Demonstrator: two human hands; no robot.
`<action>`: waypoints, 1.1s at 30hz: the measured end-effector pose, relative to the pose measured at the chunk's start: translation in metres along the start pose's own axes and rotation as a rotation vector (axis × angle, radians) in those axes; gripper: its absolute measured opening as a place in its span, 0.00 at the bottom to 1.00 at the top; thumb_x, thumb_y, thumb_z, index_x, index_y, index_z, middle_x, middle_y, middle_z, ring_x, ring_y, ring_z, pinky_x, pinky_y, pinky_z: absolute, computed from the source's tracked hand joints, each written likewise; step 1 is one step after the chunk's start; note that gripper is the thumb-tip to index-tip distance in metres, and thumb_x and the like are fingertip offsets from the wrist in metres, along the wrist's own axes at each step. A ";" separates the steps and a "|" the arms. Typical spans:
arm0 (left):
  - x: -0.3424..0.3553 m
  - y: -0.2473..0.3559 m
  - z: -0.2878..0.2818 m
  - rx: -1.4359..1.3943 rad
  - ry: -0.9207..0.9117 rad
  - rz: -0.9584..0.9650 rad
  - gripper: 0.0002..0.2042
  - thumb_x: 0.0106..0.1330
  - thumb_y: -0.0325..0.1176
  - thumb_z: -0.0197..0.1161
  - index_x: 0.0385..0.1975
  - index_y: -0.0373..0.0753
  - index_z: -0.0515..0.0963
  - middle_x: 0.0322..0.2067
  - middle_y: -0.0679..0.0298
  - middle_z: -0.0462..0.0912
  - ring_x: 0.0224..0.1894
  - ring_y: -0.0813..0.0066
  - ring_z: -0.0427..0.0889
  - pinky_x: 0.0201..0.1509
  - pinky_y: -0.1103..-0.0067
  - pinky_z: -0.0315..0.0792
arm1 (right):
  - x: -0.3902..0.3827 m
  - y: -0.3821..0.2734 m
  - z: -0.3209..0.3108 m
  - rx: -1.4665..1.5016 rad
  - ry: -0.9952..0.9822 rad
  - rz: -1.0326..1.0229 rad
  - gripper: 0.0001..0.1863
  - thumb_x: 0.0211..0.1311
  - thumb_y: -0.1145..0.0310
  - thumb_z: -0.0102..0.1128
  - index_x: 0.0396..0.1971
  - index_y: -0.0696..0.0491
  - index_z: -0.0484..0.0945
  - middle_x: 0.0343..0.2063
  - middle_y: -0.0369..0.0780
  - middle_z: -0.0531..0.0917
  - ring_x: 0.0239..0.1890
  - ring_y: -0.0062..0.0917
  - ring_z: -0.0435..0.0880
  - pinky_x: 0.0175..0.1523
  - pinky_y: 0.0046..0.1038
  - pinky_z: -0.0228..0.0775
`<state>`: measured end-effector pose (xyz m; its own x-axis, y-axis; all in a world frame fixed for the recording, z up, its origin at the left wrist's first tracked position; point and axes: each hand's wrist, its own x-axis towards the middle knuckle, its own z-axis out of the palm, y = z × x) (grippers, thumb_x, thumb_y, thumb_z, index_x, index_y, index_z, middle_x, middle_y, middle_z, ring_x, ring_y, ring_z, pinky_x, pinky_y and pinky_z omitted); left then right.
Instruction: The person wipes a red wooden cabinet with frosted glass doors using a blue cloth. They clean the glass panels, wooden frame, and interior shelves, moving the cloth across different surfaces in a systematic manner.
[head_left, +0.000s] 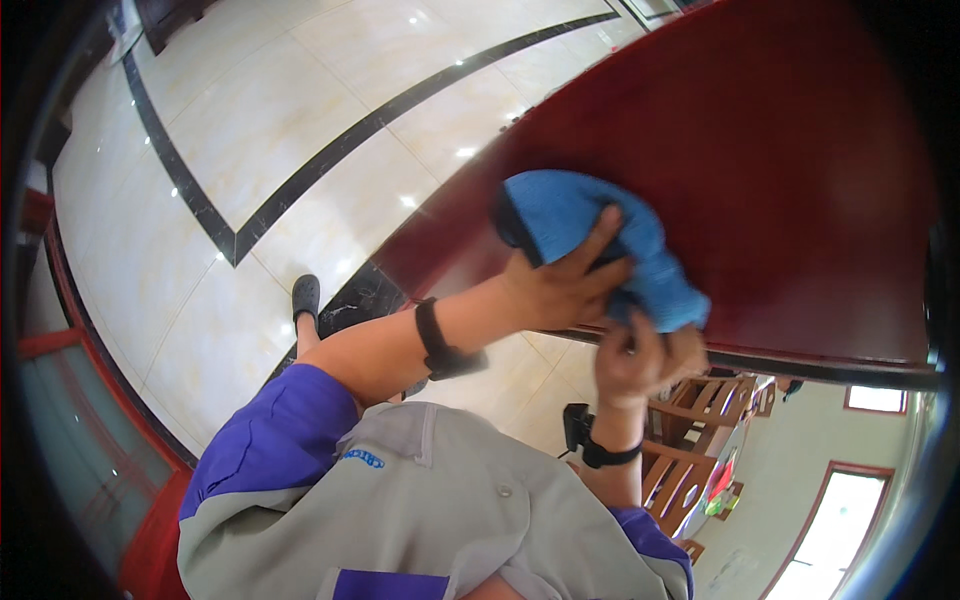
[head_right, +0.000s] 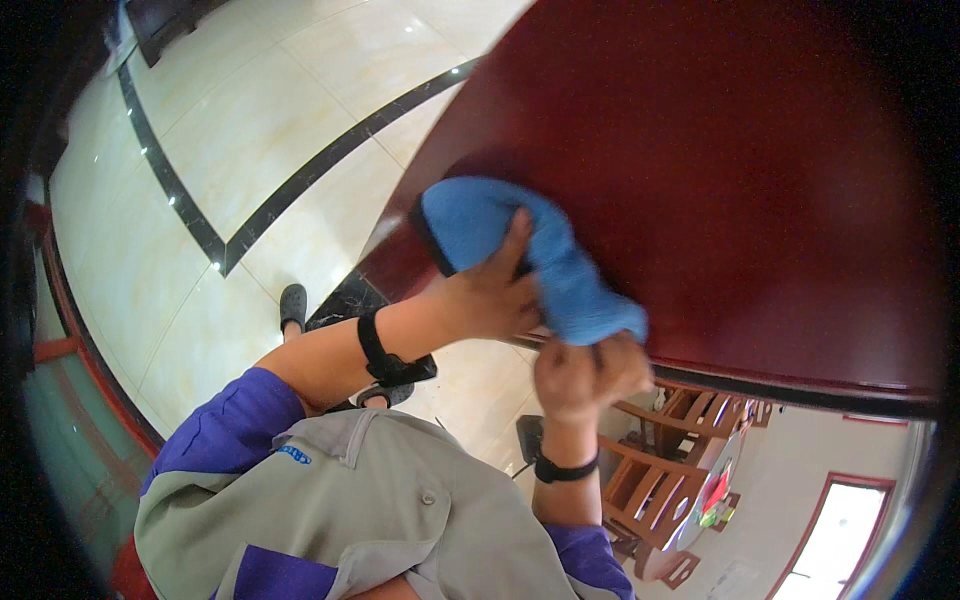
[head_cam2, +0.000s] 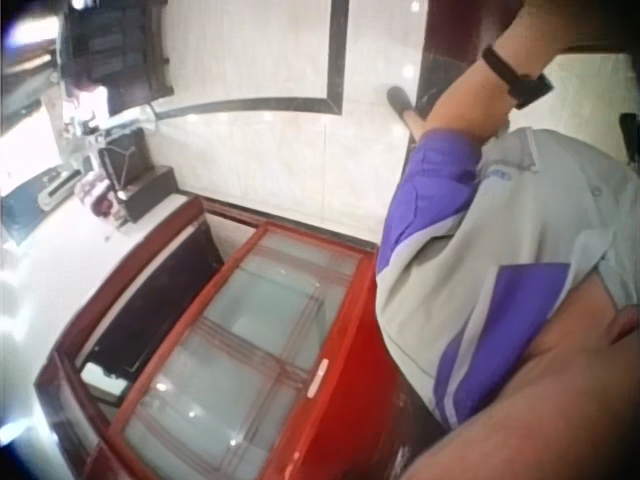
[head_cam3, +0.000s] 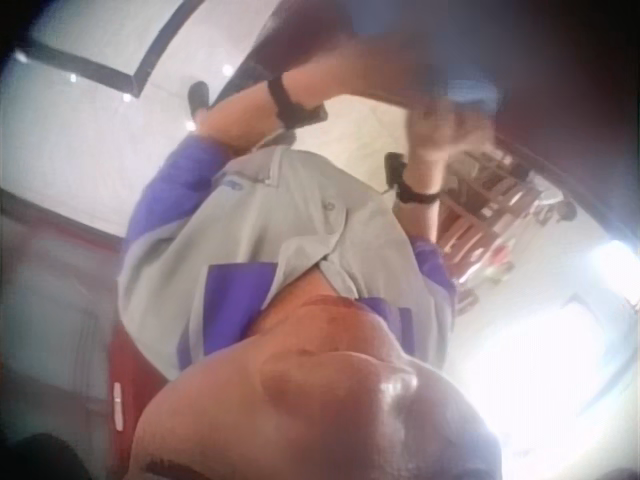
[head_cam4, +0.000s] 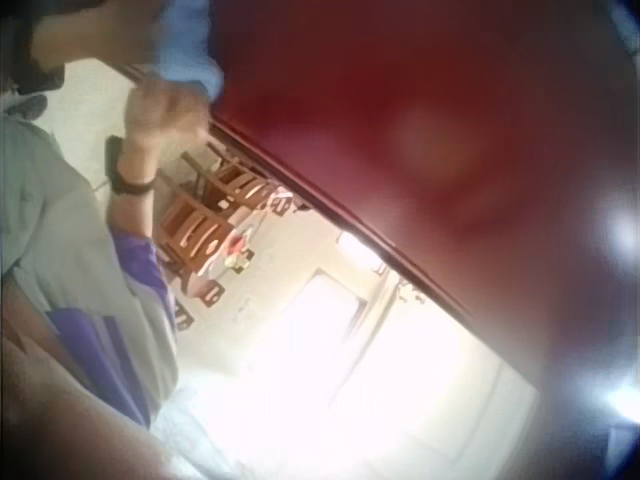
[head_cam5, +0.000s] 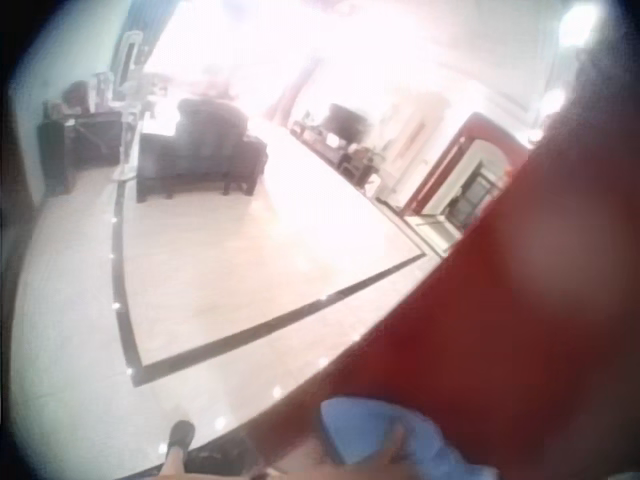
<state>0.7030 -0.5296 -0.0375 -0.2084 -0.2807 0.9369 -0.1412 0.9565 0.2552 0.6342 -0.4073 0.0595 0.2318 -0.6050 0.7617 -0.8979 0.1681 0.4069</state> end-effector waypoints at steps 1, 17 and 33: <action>-0.021 -0.005 0.012 0.039 -0.086 0.096 0.19 0.57 0.43 0.61 0.50 0.52 0.80 0.59 0.54 0.73 0.63 0.46 0.71 0.63 0.56 0.65 | -0.016 -0.005 0.013 0.035 -0.013 -0.022 0.13 0.47 0.77 0.62 0.35 0.47 0.83 0.41 0.42 0.78 0.46 0.36 0.75 0.48 0.38 0.63; -0.153 -0.032 -0.050 -0.011 -0.640 -0.191 0.15 0.53 0.34 0.63 0.41 0.41 0.83 0.67 0.37 0.58 0.46 0.50 0.83 0.50 0.55 0.74 | -0.098 -0.080 0.056 0.489 -0.674 0.131 0.08 0.49 0.70 0.60 0.31 0.46 0.84 0.38 0.36 0.81 0.49 0.31 0.78 0.49 0.34 0.66; -0.024 -0.028 -0.005 0.090 -0.347 0.259 0.22 0.58 0.36 0.62 0.54 0.43 0.76 0.59 0.51 0.72 0.60 0.49 0.73 0.66 0.51 0.62 | -0.043 -0.047 0.025 0.146 -0.091 0.197 0.14 0.50 0.70 0.63 0.38 0.44 0.84 0.44 0.48 0.76 0.47 0.44 0.73 0.50 0.41 0.61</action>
<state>0.7169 -0.5492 -0.0663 -0.5583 -0.0570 0.8277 -0.1223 0.9924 -0.0141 0.6567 -0.4086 -0.0047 0.0187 -0.6408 0.7675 -0.9684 0.1794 0.1733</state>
